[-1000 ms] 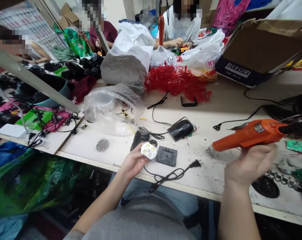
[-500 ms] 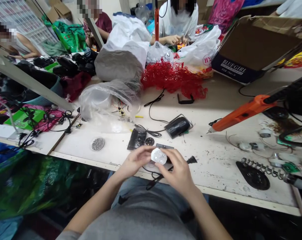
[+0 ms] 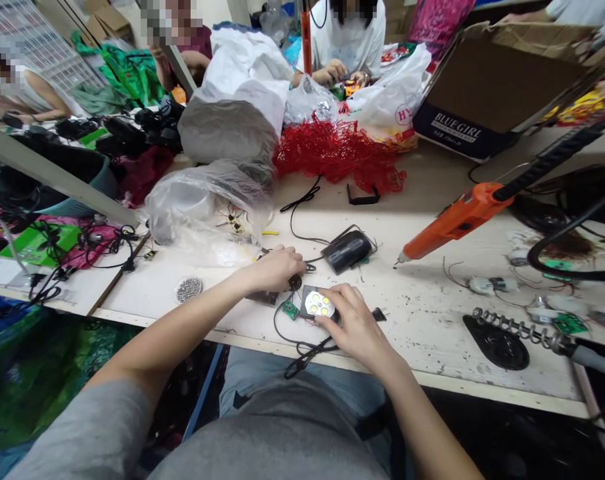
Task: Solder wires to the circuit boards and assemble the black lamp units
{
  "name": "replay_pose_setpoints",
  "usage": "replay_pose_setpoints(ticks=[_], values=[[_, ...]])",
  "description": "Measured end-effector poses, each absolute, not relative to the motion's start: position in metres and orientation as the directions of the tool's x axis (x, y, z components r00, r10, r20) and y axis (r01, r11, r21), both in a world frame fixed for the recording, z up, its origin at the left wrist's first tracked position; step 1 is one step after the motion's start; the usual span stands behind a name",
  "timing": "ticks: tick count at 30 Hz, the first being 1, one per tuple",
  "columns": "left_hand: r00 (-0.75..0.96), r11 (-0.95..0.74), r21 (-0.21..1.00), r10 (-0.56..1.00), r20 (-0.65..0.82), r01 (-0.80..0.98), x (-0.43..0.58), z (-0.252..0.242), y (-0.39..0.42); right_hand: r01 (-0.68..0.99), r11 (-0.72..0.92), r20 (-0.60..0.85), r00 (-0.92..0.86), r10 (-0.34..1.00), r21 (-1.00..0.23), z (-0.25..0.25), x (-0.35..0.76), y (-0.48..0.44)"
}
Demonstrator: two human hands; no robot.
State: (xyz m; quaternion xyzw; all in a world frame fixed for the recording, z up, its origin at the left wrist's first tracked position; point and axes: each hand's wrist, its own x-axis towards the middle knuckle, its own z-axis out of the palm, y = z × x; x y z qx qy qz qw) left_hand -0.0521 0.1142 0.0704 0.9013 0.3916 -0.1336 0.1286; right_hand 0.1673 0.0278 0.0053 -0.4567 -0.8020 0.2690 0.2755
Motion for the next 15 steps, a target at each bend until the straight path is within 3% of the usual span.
replay_pose_setpoints(ticks=[5, 15], values=[[0.659, -0.702, 0.033, 0.649, -0.380, 0.711, -0.050, 0.065, 0.114, 0.570, 0.417, 0.195, -0.409, 0.891, -0.708, 0.003, 0.170, 0.025], [0.650, -0.653, 0.116, 0.688, -0.322, 0.748, -0.056, 0.055, 0.112, 0.556, 0.418, 0.256, -0.348, 0.902, -0.718, 0.004, 0.185, 0.013]])
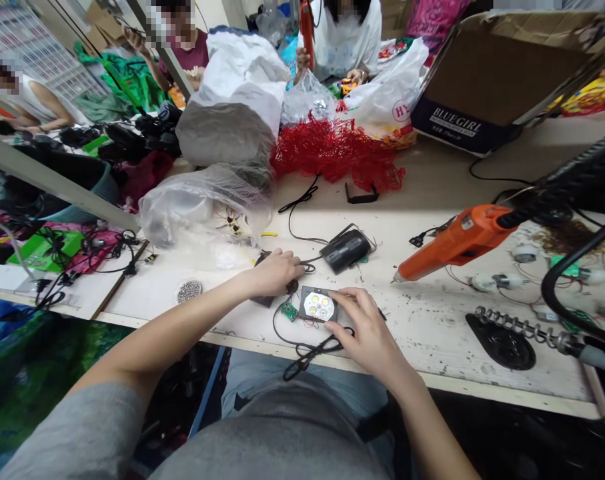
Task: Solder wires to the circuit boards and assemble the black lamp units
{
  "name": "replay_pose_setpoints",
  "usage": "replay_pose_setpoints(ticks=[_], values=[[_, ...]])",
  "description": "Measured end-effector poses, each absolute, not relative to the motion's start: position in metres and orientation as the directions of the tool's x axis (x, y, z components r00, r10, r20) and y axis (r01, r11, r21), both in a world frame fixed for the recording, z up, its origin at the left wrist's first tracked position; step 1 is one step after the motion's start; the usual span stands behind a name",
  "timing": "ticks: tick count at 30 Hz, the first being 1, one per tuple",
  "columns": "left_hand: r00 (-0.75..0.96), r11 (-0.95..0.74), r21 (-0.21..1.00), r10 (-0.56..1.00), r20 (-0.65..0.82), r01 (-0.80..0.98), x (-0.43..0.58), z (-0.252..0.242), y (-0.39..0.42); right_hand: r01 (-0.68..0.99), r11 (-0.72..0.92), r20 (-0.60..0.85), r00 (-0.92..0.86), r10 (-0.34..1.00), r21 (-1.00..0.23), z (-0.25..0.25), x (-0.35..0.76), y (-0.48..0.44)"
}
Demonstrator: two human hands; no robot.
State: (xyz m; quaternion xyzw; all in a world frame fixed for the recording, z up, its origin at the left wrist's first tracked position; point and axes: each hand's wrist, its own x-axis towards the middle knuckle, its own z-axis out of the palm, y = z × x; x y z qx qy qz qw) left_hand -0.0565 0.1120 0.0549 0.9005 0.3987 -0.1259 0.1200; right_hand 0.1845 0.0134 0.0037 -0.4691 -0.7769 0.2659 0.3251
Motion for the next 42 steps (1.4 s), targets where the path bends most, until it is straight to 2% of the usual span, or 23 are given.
replay_pose_setpoints(ticks=[6, 11, 17, 25, 33, 40, 42], values=[[0.651, -0.686, 0.052, 0.659, -0.377, 0.725, -0.055, 0.061, 0.112, 0.576, 0.426, 0.284, -0.324, 0.903, -0.698, 0.003, 0.192, 0.010], [0.600, -0.643, 0.017, 0.704, -0.379, 0.766, -0.059, 0.064, 0.112, 0.587, 0.435, 0.297, -0.321, 0.899, -0.683, 0.005, 0.192, 0.011], [0.607, -0.629, 0.064, 0.711, -0.355, 0.774, -0.073, 0.073, 0.104, 0.588, 0.436, 0.310, -0.308, 0.899, -0.681, 0.010, 0.193, 0.012], [0.610, -0.660, -0.006, 0.698, -0.375, 0.751, -0.069, 0.060, 0.100, 0.558, 0.486, 0.349, -0.339, 0.874, -0.673, 0.020, 0.182, 0.016], [0.626, -0.664, 0.014, 0.698, -0.346, 0.748, -0.072, 0.058, 0.100, 0.585, 0.486, 0.368, -0.317, 0.874, -0.649, 0.019, 0.188, 0.012], [0.615, -0.610, 0.133, 0.717, -0.329, 0.782, -0.079, 0.079, 0.099, 0.612, 0.461, 0.352, -0.299, 0.887, -0.642, 0.024, 0.196, 0.014], [0.629, -0.607, 0.171, 0.726, -0.277, 0.776, -0.086, 0.087, 0.099, 0.622, 0.458, 0.366, -0.279, 0.887, -0.635, 0.026, 0.198, 0.014]])
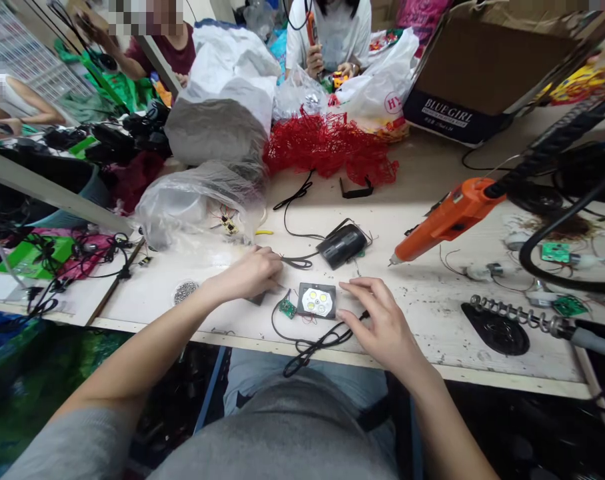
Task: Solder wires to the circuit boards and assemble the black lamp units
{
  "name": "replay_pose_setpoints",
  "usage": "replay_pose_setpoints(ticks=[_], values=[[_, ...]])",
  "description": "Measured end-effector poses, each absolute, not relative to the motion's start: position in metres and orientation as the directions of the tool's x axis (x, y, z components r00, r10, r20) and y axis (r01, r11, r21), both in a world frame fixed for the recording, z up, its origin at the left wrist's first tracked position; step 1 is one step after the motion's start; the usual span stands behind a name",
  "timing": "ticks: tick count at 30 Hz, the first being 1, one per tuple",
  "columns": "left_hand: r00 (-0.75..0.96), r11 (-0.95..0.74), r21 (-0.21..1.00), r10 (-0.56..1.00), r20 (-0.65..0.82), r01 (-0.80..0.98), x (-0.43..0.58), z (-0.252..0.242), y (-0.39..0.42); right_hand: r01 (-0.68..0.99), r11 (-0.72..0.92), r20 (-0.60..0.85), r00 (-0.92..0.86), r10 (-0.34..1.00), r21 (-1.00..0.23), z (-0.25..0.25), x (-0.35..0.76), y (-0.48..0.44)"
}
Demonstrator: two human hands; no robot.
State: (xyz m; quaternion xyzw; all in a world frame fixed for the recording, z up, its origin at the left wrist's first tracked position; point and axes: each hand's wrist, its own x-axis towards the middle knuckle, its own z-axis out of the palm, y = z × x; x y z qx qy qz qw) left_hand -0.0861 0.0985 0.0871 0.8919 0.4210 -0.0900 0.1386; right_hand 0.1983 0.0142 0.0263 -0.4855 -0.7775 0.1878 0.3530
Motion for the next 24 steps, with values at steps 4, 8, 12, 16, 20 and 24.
replay_pose_setpoints(ticks=[4, 8, 12, 16, 20, 24], values=[[0.644, -0.637, 0.199, 0.764, 0.035, 0.745, -0.103, 0.092, 0.084, 0.658, 0.434, 0.412, -0.201, 0.889, -0.615, 0.029, 0.213, 0.015], [0.589, -0.719, 0.059, 0.611, 0.529, 0.692, -0.107, 0.071, 0.051, 0.731, 0.260, 0.423, 0.043, 0.905, -0.631, 0.024, 0.237, 0.014], [0.569, -0.792, -0.007, 0.433, 0.699, 0.611, -0.095, 0.041, 0.018, 0.741, 0.162, 0.430, 0.185, 0.883, -0.651, 0.013, 0.251, 0.008], [0.520, -0.802, 0.023, 0.409, 0.750, 0.597, -0.083, 0.023, 0.004, 0.655, 0.096, 0.389, 0.318, 0.865, -0.749, 0.010, 0.259, 0.016], [0.521, -0.816, 0.041, 0.405, 0.751, 0.576, -0.079, 0.020, 0.002, 0.366, 0.283, 0.452, 0.556, 0.697, -0.887, 0.027, 0.272, 0.061], [0.503, -0.820, 0.079, 0.420, 0.755, 0.566, -0.077, 0.024, 0.002, 0.227, 0.276, 0.347, 0.389, 0.854, -0.934, 0.055, 0.268, 0.116]])
